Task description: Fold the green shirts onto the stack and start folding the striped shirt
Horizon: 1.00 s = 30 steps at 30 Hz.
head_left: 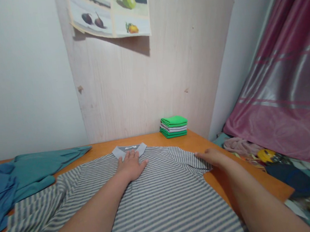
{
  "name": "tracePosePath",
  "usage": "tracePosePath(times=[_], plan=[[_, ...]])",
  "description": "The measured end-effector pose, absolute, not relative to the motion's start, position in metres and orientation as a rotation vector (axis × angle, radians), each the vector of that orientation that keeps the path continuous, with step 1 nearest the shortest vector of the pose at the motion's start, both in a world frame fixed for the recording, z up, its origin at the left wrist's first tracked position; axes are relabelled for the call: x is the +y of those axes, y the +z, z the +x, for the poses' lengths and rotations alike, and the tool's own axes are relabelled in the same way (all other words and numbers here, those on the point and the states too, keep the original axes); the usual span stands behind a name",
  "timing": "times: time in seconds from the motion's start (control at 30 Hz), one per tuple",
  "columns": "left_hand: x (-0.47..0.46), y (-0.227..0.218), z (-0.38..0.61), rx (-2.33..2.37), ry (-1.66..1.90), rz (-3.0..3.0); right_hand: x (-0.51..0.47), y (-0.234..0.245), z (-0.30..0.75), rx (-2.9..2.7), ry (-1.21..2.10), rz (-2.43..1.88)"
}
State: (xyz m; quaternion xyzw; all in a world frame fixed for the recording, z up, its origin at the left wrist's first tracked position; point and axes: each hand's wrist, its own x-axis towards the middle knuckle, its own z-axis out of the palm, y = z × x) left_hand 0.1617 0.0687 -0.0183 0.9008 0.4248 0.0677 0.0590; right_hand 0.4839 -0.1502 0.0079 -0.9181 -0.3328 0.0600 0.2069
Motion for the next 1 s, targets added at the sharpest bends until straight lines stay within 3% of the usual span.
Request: tracePosePath(times=[0.23,0.33,0.4,0.63,1.0], plan=[[0.070,-0.020,0.162,1.282,0.240,2.727,-0.148,0.019,0.430,-1.224,0.192,-2.290],[0.069,-0.020,0.161,1.283,0.230,2.732,-0.150,0.037,0.407,-1.414,0.588,-1.928],[0.068,-0.019,0.161,1.284,0.224,2.729,-0.150,0.044,0.400,-1.349,0.602,-1.849],[0.067,-0.018,0.162,1.284,0.236,2.718,-0.145,0.026,0.405,-1.300,0.399,-2.021],[0.071,-0.022,0.162,1.274,0.235,2.719,-0.134,0.005,0.395,-1.305,0.484,-2.058]])
